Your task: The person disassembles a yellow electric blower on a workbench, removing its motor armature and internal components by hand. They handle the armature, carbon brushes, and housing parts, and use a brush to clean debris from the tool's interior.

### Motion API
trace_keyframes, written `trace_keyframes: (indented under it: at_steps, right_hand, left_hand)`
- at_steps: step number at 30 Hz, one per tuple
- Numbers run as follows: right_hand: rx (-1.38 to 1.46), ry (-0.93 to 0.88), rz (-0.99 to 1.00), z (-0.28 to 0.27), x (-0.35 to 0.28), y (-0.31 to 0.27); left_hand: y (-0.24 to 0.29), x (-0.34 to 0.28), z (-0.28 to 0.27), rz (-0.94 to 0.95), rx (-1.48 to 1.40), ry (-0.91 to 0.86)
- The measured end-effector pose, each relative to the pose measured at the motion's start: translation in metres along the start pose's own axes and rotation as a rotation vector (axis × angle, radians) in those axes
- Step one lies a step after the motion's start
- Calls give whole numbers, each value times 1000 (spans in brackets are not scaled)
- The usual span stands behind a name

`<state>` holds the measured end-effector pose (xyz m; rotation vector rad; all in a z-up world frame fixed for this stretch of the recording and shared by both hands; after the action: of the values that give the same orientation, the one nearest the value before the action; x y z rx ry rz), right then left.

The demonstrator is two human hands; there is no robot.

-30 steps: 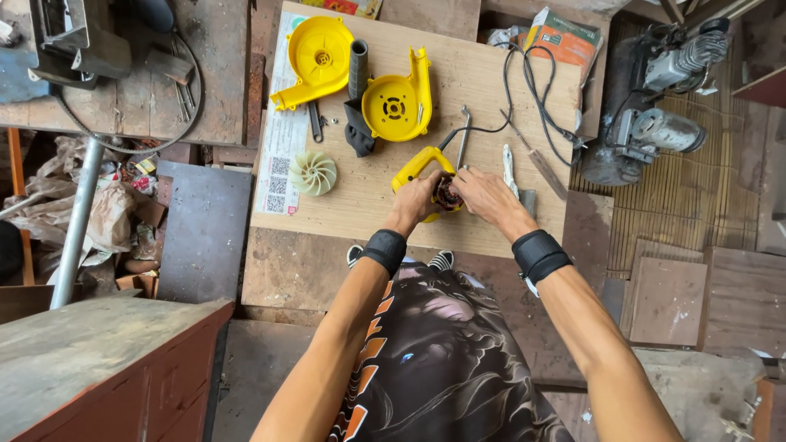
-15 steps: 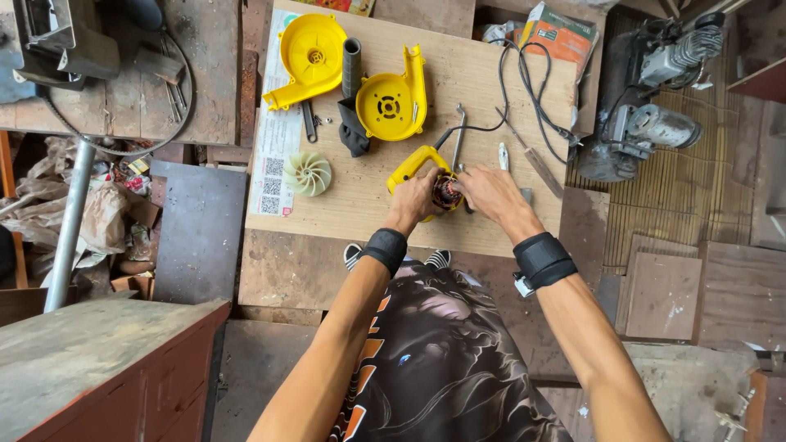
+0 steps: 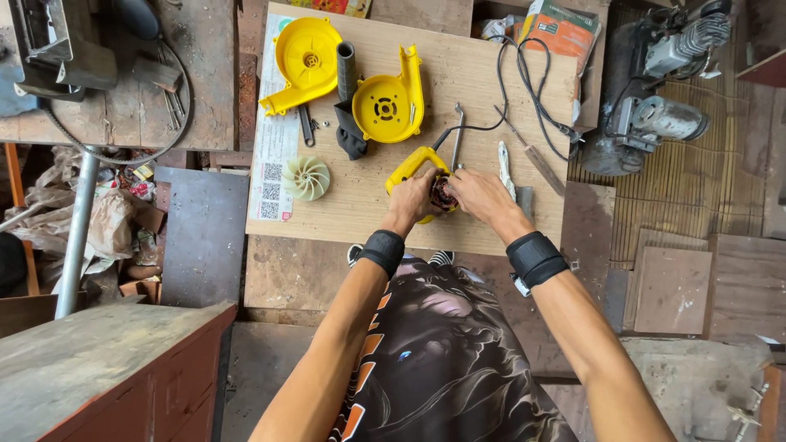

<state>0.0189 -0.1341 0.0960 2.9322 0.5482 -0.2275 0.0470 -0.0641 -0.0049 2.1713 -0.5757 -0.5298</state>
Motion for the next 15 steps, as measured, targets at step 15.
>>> trace_keyframes:
  at_steps: [15]
  right_hand:
    - [-124,-94,-45,7,5,-2]
  left_hand:
    - [-4,3,4,20,-3,-8]
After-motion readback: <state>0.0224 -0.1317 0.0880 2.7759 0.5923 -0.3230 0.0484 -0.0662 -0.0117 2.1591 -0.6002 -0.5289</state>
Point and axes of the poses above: each hand's wrist, its own x-axis towards the middle knuckle, its own z-axis out of the palm, y = z × x, the point moved 10 cm from there along x, towards the middle knuckle, and after that the axes turned 9 degrees about -x, right-handed, at the moved point
